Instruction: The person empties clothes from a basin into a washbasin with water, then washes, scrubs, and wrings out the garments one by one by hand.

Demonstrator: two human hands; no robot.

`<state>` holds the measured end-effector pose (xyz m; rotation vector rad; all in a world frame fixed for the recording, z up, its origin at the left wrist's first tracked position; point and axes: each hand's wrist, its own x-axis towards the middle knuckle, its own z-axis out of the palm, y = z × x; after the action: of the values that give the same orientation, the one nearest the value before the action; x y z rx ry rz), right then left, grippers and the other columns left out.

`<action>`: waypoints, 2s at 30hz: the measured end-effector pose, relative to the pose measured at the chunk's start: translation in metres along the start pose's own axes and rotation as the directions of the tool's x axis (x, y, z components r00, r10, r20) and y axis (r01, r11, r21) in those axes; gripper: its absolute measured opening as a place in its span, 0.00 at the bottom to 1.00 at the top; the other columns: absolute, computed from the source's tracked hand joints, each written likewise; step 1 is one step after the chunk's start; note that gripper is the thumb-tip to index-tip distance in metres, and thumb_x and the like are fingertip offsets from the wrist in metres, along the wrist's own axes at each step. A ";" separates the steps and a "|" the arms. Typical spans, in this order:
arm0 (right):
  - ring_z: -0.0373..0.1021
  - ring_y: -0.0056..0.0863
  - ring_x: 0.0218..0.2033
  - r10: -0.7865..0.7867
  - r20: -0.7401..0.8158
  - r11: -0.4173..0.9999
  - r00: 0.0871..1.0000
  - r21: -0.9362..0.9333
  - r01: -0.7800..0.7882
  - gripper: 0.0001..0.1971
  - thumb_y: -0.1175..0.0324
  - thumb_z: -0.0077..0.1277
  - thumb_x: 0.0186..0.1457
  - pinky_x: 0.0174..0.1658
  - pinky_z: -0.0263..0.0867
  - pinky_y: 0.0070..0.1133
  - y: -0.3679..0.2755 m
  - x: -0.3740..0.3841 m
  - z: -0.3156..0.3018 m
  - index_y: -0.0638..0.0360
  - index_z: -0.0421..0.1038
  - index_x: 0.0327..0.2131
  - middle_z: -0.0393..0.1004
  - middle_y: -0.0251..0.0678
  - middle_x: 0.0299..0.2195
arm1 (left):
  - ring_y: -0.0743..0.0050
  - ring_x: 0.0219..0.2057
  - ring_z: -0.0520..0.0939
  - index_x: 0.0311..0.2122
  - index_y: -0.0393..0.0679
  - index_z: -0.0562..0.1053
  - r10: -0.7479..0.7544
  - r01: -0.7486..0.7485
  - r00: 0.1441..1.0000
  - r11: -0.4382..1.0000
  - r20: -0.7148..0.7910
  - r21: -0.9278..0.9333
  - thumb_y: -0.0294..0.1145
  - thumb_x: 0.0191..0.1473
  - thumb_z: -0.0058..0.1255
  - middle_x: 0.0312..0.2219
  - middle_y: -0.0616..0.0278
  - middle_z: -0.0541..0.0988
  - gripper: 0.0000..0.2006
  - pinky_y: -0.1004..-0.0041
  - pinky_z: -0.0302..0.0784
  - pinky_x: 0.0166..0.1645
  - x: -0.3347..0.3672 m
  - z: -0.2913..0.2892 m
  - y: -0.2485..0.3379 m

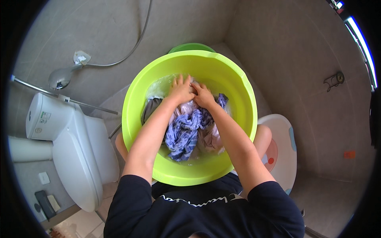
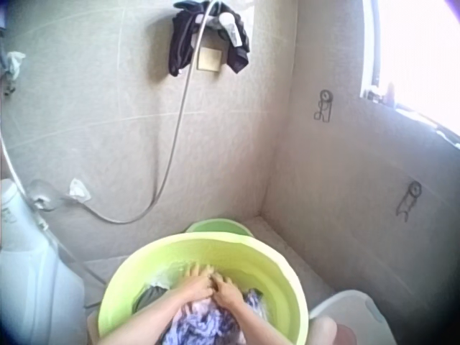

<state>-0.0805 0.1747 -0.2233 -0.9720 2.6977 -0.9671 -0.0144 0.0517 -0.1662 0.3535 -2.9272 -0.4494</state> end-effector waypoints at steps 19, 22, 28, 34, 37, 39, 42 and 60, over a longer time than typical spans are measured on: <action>0.68 0.29 0.32 0.461 0.330 0.310 0.824 0.810 -0.498 0.21 0.54 0.38 0.57 0.37 0.65 0.26 -0.007 0.019 -0.012 0.66 0.68 0.38 0.71 0.42 0.33 | 0.43 0.31 0.75 0.30 0.44 0.72 -0.130 0.080 0.989 0.857 -0.064 -0.509 0.54 0.55 0.35 0.23 0.46 0.74 0.22 0.55 0.68 0.37 0.021 -0.006 0.033; 0.66 0.40 0.41 0.539 0.155 0.567 0.828 0.660 -0.492 0.25 0.55 0.39 0.55 0.45 0.61 0.30 -0.011 0.019 -0.023 0.70 0.61 0.46 0.68 0.51 0.40 | 0.49 0.36 0.77 0.45 0.41 0.68 -0.352 0.392 0.920 0.826 0.172 -0.405 0.54 0.57 0.28 0.34 0.44 0.75 0.27 0.60 0.72 0.39 0.023 0.010 -0.008; 0.68 0.40 0.42 0.204 0.009 0.925 0.979 0.324 -0.196 0.25 0.71 0.44 0.50 0.47 0.63 0.30 -0.003 0.001 -0.005 0.57 0.57 0.54 0.69 0.50 0.44 | 0.44 0.43 0.72 0.46 0.40 0.66 -0.043 0.046 0.999 0.989 0.022 -0.141 0.47 0.54 0.39 0.41 0.39 0.70 0.22 0.59 0.68 0.44 -0.003 0.064 -0.027; 0.70 0.30 0.37 0.342 0.531 -0.094 0.775 0.840 -0.534 0.23 0.47 0.34 0.58 0.41 0.67 0.25 -0.020 0.013 -0.016 0.56 0.67 0.41 0.73 0.37 0.37 | 0.49 0.40 0.71 0.34 0.45 0.75 -0.136 0.060 0.980 0.896 -0.142 -0.440 0.42 0.48 0.50 0.36 0.54 0.71 0.13 0.59 0.68 0.44 -0.006 0.021 0.021; 0.69 0.28 0.29 -0.093 0.353 -0.243 0.931 0.899 -0.365 0.17 0.53 0.35 0.60 0.32 0.67 0.23 -0.001 0.019 -0.013 0.54 0.68 0.34 0.72 0.36 0.30 | 0.49 0.39 0.70 0.31 0.39 0.74 -0.030 -0.133 0.923 0.911 -0.383 -0.391 0.41 0.49 0.50 0.34 0.51 0.71 0.14 0.61 0.66 0.44 -0.002 0.001 0.060; 0.69 0.28 0.29 0.035 0.336 -0.170 0.941 0.930 -0.326 0.17 0.53 0.36 0.59 0.31 0.66 0.23 -0.007 0.018 -0.012 0.55 0.68 0.35 0.73 0.37 0.30 | 0.50 0.37 0.72 0.30 0.40 0.74 -0.040 -0.151 0.896 0.909 -0.443 -0.389 0.42 0.50 0.50 0.34 0.51 0.72 0.14 0.61 0.68 0.42 0.004 -0.001 0.063; 0.69 0.28 0.30 0.315 0.348 0.058 0.883 0.922 -0.384 0.19 0.52 0.38 0.58 0.31 0.64 0.23 -0.037 0.012 -0.024 0.59 0.69 0.36 0.73 0.39 0.32 | 0.50 0.31 0.74 0.29 0.41 0.73 -0.109 -0.062 0.931 0.893 -0.348 -0.445 0.45 0.52 0.46 0.29 0.51 0.75 0.16 0.60 0.69 0.38 0.008 -0.003 0.050; 0.68 0.31 0.33 0.473 0.475 0.041 0.742 0.829 -0.557 0.17 0.55 0.40 0.55 0.37 0.65 0.27 -0.025 0.016 -0.030 0.56 0.69 0.39 0.72 0.34 0.34 | 0.50 0.39 0.71 0.33 0.39 0.73 -0.161 0.081 0.982 0.825 -0.095 -0.560 0.35 0.47 0.45 0.34 0.45 0.72 0.12 0.64 0.65 0.47 0.007 0.035 0.008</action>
<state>-0.0888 0.1663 -0.1833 0.2809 1.4431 -1.8556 -0.0300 0.0670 -0.1961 0.4609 -2.4908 -1.2026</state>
